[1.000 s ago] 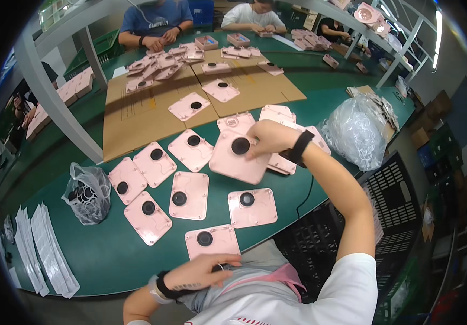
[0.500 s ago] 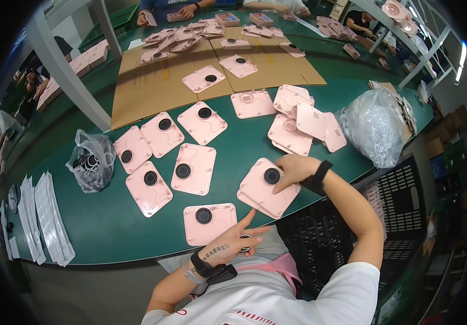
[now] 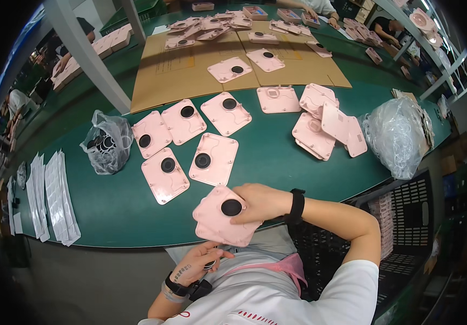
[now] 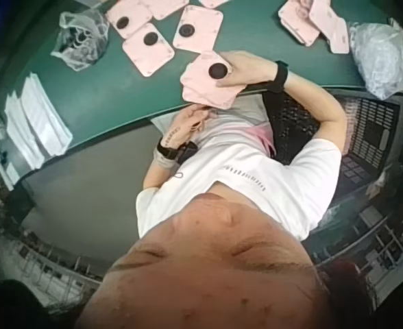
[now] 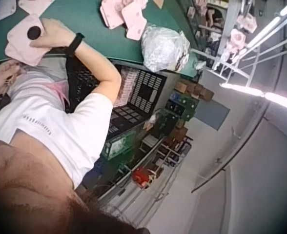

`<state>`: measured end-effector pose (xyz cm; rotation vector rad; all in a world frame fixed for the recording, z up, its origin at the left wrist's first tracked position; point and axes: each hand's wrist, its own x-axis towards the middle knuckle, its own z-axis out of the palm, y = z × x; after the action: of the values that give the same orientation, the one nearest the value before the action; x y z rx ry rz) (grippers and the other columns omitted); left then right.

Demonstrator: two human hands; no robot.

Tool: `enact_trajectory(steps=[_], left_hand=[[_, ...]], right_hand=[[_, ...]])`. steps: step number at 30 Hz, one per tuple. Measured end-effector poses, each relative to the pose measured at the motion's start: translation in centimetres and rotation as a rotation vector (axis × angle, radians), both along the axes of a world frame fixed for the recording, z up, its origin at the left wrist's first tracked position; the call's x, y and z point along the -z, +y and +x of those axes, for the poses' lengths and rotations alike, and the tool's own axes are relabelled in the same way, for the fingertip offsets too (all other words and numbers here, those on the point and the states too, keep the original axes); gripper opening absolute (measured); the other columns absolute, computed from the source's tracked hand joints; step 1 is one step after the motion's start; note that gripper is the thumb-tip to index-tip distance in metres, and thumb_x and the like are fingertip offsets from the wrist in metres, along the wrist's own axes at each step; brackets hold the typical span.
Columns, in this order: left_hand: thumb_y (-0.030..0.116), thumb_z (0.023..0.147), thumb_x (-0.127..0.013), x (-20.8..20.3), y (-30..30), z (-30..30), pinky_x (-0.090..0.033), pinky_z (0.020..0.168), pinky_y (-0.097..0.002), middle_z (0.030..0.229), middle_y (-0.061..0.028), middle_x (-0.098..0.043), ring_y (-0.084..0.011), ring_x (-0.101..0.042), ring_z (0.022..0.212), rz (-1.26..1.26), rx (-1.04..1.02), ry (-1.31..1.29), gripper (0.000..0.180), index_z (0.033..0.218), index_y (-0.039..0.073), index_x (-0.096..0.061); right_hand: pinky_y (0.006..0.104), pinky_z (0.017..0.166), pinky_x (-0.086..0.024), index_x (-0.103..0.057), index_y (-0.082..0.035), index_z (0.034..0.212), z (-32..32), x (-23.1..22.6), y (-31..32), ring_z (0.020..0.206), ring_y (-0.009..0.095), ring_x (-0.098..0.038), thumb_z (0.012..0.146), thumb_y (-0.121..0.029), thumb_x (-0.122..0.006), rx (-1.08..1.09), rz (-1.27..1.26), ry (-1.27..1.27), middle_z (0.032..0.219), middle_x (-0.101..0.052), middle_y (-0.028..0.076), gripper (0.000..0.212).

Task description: Assembling black circular rings onto pink plastic components at an assembly line.

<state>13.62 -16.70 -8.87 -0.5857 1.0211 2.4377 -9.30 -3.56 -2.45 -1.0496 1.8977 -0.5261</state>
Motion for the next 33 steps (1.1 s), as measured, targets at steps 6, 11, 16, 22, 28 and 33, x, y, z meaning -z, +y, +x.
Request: enact_trajectory(steps=[6, 11, 16, 22, 28, 33], left_hand=[[0.017, 0.095, -0.054, -1.1, -0.5, 0.1, -0.043, 0.055, -0.0208, 0.093, -0.0096, -0.066, -0.0076, -0.054, 0.062, -0.263, 0.025, 0.063, 0.031, 0.121, -0.001, -0.052], [0.015, 0.094, -0.055, -3.9, -5.5, -4.9, -0.045, 0.053, -0.0217, 0.093, -0.008, -0.064, -0.0084, -0.056, 0.059, -0.545, -0.067, 0.194, 0.035, 0.125, -0.001, -0.05], [0.012, 0.092, -0.056, -2.2, -8.3, -10.2, -0.046, 0.051, -0.0217, 0.119, -0.0159, -0.057, -0.01, -0.057, 0.059, -0.823, -0.4, 0.252, 0.052, 0.138, -0.002, -0.038], [0.008, 0.089, -0.055, -2.6, -7.4, -12.1, -0.048, 0.048, -0.0228, 0.128, -0.0198, -0.048, -0.0134, -0.061, 0.058, -0.777, -0.241, 0.232, 0.055, 0.136, -0.008, -0.033], [0.01, 0.089, -0.057, -2.0, -8.1, -11.8, -0.047, 0.048, -0.0213, 0.126, -0.0186, -0.05, -0.0113, -0.06, 0.059, -0.554, -0.139, 0.214, 0.053, 0.134, -0.007, -0.036], [0.015, 0.089, -0.062, -0.9, -7.7, -12.2, -0.045, 0.052, -0.0184, 0.118, -0.0134, -0.059, -0.0073, -0.056, 0.061, -0.569, -0.175, 0.205, 0.049, 0.131, -0.003, -0.043]], right_hand=[[0.0311, 0.072, -0.051, -0.059, 0.009, 0.106, 0.8, 3.0, 1.7, 0.089, 0.017, -0.064, 0.077, -0.026, -0.076, 0.175, -0.186, -0.311, 0.1, -0.066, 0.013, 0.048], [0.029, 0.071, -0.052, -0.059, 0.009, 0.108, -0.6, 1.5, 1.4, 0.088, 0.016, -0.064, 0.08, -0.021, -0.074, 0.262, -0.101, -0.588, 0.099, -0.066, 0.012, 0.044], [0.0265, 0.076, -0.051, -0.058, 0.005, 0.113, -2.1, 1.9, -1.2, 0.089, 0.014, -0.064, 0.083, -0.018, -0.071, 0.727, -0.307, -0.62, 0.101, -0.066, 0.009, 0.04], [0.0281, 0.078, -0.052, -0.056, 0.004, 0.116, -3.1, 1.2, -3.9, 0.092, 0.017, -0.064, 0.084, -0.018, -0.069, 0.841, -0.306, -0.67, 0.107, -0.065, 0.01, 0.041], [0.0272, 0.076, -0.053, -0.056, 0.005, 0.117, -3.6, 1.8, -4.2, 0.093, 0.017, -0.065, 0.084, -0.018, -0.069, 0.758, -0.399, -0.595, 0.109, -0.064, 0.011, 0.042], [0.0281, 0.081, -0.053, -0.055, 0.005, 0.118, -5.5, 3.5, -2.8, 0.096, 0.017, -0.064, 0.086, -0.016, -0.067, 0.749, -0.297, -0.774, 0.113, -0.063, 0.012, 0.04]])
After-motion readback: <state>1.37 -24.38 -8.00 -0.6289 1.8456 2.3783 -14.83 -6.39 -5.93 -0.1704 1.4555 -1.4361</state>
